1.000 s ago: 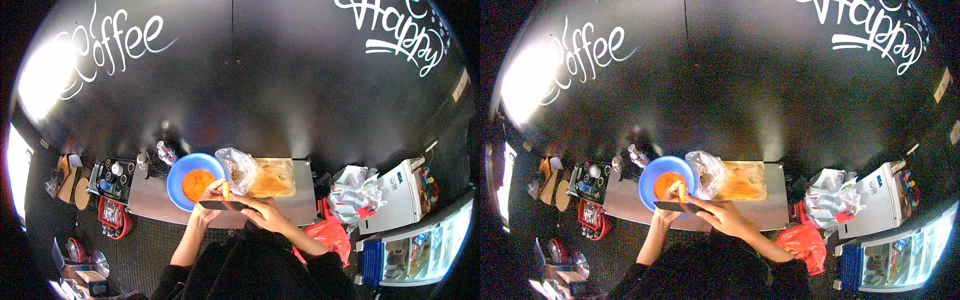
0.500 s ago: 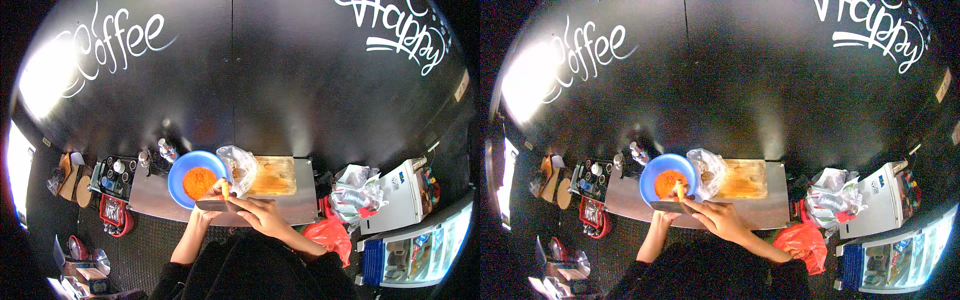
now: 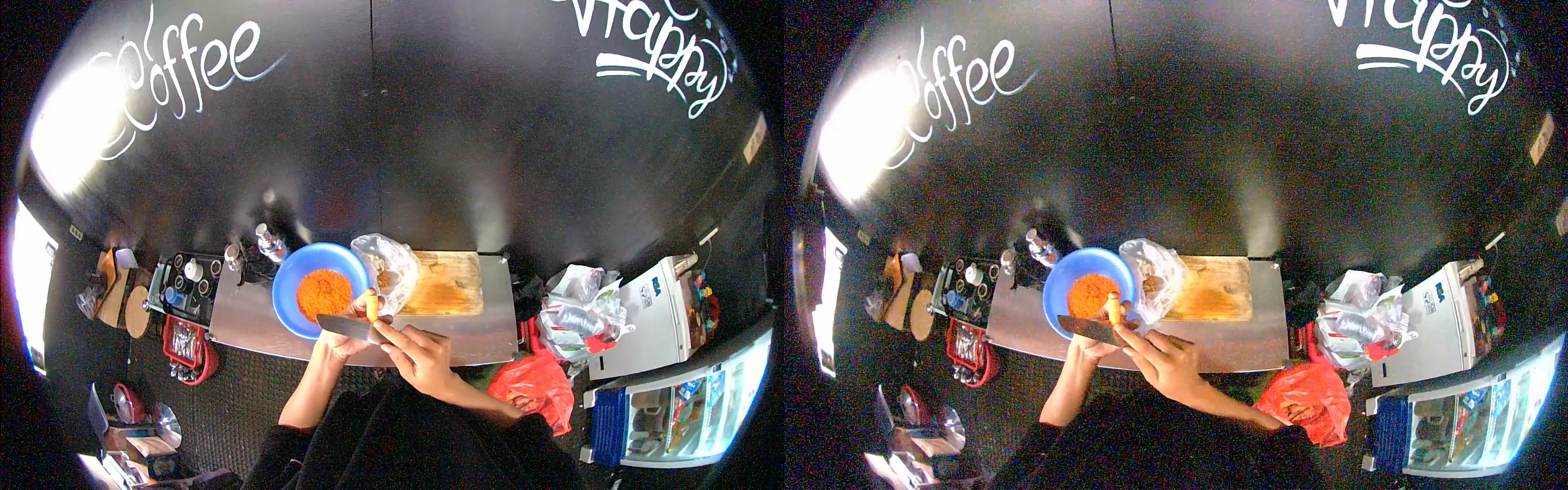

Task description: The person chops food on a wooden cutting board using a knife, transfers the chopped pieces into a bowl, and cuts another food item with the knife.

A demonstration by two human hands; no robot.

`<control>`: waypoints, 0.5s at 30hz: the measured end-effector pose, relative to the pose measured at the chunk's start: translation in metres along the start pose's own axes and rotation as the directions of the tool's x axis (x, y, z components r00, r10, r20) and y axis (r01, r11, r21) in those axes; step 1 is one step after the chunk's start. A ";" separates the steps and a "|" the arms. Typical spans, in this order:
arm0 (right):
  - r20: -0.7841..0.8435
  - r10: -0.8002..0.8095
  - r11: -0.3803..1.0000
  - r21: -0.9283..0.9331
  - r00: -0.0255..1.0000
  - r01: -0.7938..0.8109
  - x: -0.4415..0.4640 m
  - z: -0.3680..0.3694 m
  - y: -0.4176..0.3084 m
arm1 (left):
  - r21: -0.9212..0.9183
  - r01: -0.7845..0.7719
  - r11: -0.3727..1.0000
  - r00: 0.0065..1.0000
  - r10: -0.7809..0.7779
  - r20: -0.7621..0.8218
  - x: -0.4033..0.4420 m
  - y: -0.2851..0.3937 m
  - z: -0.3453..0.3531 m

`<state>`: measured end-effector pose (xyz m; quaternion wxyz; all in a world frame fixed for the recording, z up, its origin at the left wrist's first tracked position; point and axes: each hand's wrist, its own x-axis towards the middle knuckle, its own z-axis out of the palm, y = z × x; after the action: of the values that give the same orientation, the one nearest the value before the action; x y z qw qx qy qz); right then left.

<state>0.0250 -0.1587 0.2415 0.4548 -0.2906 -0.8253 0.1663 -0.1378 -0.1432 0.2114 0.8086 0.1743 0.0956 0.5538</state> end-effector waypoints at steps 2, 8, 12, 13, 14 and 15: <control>0.004 0.034 0.999 0.019 0.999 -0.034 -0.001 0.000 -0.003 | 0.027 0.001 1.000 1.000 -0.001 -0.009 0.000 0.002 0.002; -0.074 0.091 0.973 0.218 0.993 -0.073 0.007 0.003 -0.003 | 0.037 0.026 0.999 1.000 -0.025 -0.005 0.003 0.007 -0.001; -0.057 -0.031 0.991 0.129 0.998 0.038 0.009 -0.003 0.003 | 0.107 0.034 0.994 0.998 -0.039 0.044 0.006 0.013 0.002; -0.058 -0.031 0.991 0.129 0.998 0.039 0.008 -0.004 0.003 | 0.107 0.033 0.994 0.998 -0.038 0.044 0.005 0.013 0.003; -0.027 -0.016 0.994 0.110 1.000 0.019 0.007 -0.005 0.002 | 0.121 0.027 0.992 0.999 -0.032 0.041 0.004 0.013 0.004; 0.002 0.002 0.996 0.091 1.000 -0.002 0.005 -0.006 0.001 | 0.134 0.023 0.991 0.999 -0.028 0.038 0.004 0.013 0.006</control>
<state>0.0282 -0.1544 0.2476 0.4665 -0.2702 -0.8171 0.2044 -0.1460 -0.1360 0.2219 0.8038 0.2377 0.1187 0.5323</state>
